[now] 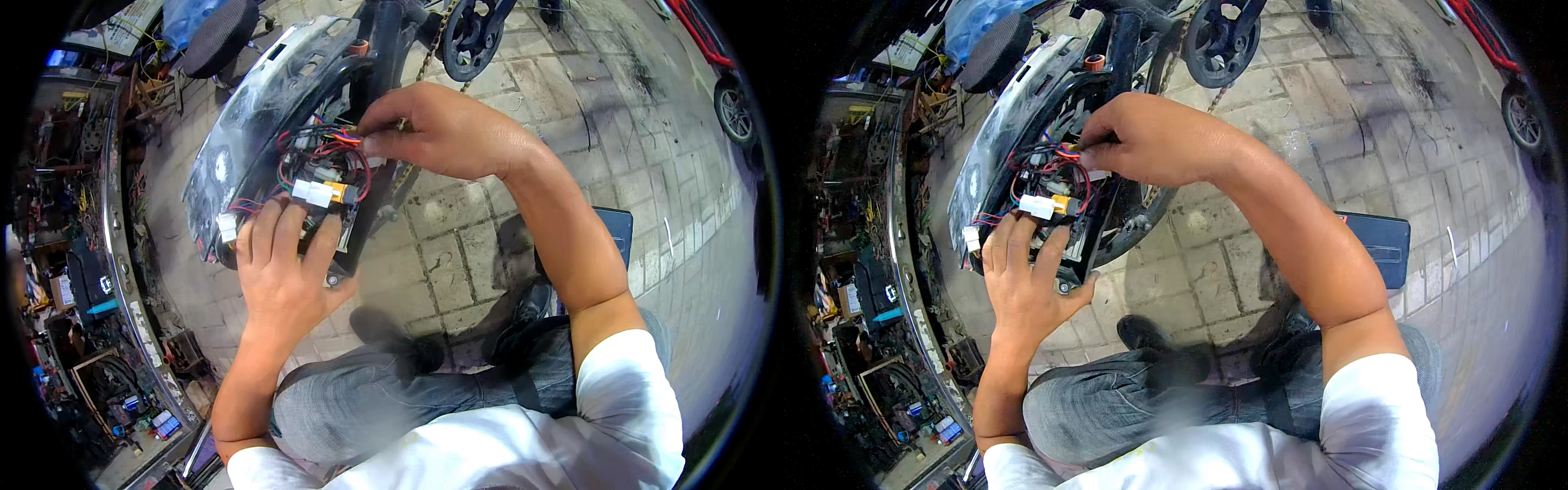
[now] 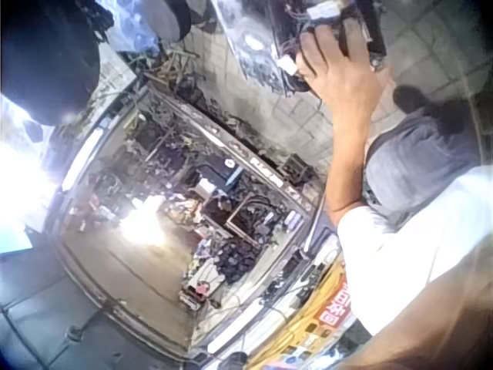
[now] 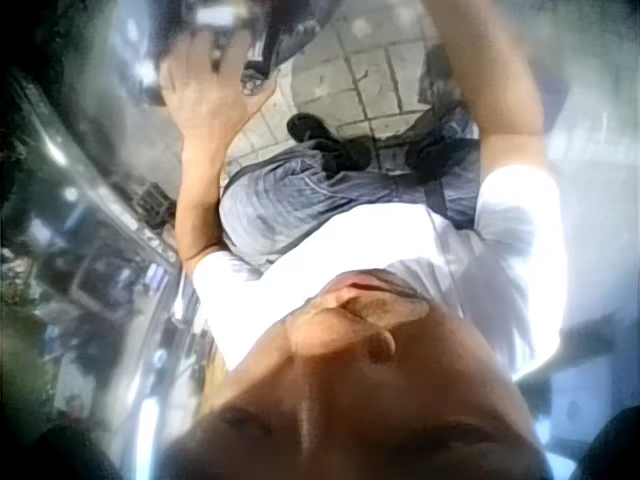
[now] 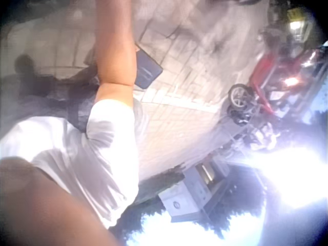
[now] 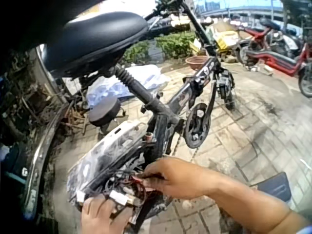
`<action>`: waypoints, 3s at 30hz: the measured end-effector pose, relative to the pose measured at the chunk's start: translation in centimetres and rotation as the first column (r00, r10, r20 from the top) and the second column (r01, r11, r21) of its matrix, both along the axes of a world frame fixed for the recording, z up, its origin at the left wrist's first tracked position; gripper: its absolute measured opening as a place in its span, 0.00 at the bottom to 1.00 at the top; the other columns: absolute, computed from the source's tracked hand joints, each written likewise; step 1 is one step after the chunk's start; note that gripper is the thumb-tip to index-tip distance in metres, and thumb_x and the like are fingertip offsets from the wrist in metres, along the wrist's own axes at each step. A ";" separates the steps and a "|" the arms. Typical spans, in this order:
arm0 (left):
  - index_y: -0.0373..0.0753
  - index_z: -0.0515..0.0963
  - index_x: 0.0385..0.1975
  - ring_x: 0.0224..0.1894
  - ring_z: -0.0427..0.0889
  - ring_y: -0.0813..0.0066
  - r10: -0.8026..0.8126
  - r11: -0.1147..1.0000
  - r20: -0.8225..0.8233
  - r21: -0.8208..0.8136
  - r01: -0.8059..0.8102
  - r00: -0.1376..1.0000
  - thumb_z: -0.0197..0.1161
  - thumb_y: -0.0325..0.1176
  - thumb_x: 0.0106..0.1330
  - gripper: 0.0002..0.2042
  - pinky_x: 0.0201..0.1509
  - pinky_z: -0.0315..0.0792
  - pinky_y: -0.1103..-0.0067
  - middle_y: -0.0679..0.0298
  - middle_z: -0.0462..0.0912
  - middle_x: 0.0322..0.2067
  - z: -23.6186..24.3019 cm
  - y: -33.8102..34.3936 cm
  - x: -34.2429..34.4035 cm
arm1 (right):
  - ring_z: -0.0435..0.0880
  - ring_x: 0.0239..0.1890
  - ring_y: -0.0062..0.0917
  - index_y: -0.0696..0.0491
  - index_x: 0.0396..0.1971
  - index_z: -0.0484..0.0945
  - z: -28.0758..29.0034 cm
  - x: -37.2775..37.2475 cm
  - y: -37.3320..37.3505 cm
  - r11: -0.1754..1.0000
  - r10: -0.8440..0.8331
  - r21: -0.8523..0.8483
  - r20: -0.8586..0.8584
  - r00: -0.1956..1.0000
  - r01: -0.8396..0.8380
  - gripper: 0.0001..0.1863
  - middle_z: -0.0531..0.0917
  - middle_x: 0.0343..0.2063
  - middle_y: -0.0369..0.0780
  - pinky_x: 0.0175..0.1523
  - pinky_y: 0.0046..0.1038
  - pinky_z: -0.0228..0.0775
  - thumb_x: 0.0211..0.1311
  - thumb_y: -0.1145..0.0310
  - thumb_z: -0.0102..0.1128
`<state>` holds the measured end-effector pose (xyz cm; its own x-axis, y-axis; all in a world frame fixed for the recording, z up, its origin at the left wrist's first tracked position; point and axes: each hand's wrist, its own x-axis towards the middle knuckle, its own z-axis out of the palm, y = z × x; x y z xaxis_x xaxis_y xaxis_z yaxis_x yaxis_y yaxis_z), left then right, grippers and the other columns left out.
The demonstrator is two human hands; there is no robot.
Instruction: The person removes the seat of an electric scooter to access the internal battery and wiring. They then proceed to disconnect and reconnect various electrical connectors within the compartment, organizing the wires before placing the seat back onto the frame.
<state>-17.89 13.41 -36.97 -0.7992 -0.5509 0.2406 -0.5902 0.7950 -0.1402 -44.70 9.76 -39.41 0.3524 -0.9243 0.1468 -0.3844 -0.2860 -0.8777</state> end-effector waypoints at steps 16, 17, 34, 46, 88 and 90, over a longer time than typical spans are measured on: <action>0.42 0.78 0.34 0.56 0.74 0.54 0.027 1.000 -0.117 0.016 -0.025 0.993 0.79 0.40 0.31 0.26 0.58 0.65 0.63 0.60 0.75 0.44 0.1 -0.5 0.2 | 0.83 0.43 0.39 0.57 0.43 0.85 -2.4 0.7 0.4 0.961 -0.039 -0.270 0.087 0.995 0.061 0.10 0.81 0.43 0.45 0.49 0.33 0.76 0.61 0.77 0.63; 0.42 0.78 0.34 0.56 0.74 0.54 0.012 1.000 -0.120 0.018 -0.010 0.993 0.79 0.40 0.31 0.26 0.58 0.65 0.63 0.60 0.75 0.45 0.1 -0.5 0.3 | 0.83 0.43 0.37 0.57 0.42 0.85 -2.4 0.6 0.0 0.975 -0.061 -0.210 0.052 0.997 0.071 0.11 0.82 0.42 0.46 0.49 0.32 0.76 0.59 0.76 0.65; 0.37 0.80 0.38 0.52 0.79 0.56 -0.041 0.996 -0.087 0.070 0.047 0.995 0.77 0.37 0.38 0.24 0.58 0.70 0.62 0.59 0.81 0.45 1.2 0.5 -0.2 | 0.77 0.22 0.20 0.59 0.33 0.83 -5.1 1.3 -1.2 0.775 -0.289 0.615 0.553 0.781 -0.149 0.17 0.81 0.25 0.36 0.29 0.21 0.69 0.54 0.59 0.71; 0.28 0.74 0.56 0.63 0.71 0.44 -0.034 0.970 -0.122 0.233 0.062 0.992 0.69 0.34 0.60 0.26 0.67 0.66 0.61 0.42 0.71 0.63 4.7 -4.1 -4.3 | 0.73 0.27 0.13 0.64 0.43 0.81 -4.7 2.2 -0.5 0.845 -0.337 0.534 0.573 0.747 -0.028 0.19 0.81 0.28 0.35 0.29 0.19 0.63 0.60 0.64 0.70; 0.43 0.85 0.35 0.48 0.74 0.58 0.006 0.998 -0.036 -0.060 -0.008 0.999 0.81 0.52 0.34 0.28 0.53 0.64 0.64 0.57 0.78 0.45 0.7 0.3 1.3 | 0.87 0.40 0.27 0.63 0.46 0.82 -3.3 2.3 -1.4 0.857 -0.211 0.514 0.304 0.929 0.026 0.24 0.86 0.39 0.42 0.45 0.33 0.85 0.62 0.56 0.66; 0.42 0.85 0.34 0.49 0.74 0.57 0.031 0.998 -0.026 -0.047 -0.032 0.999 0.81 0.52 0.33 0.28 0.54 0.63 0.64 0.56 0.79 0.45 1.0 0.6 1.4 | 0.87 0.40 0.27 0.63 0.47 0.81 -3.2 2.6 -1.4 0.860 -0.182 0.510 0.342 0.922 -0.020 0.24 0.86 0.39 0.42 0.44 0.33 0.85 0.63 0.56 0.66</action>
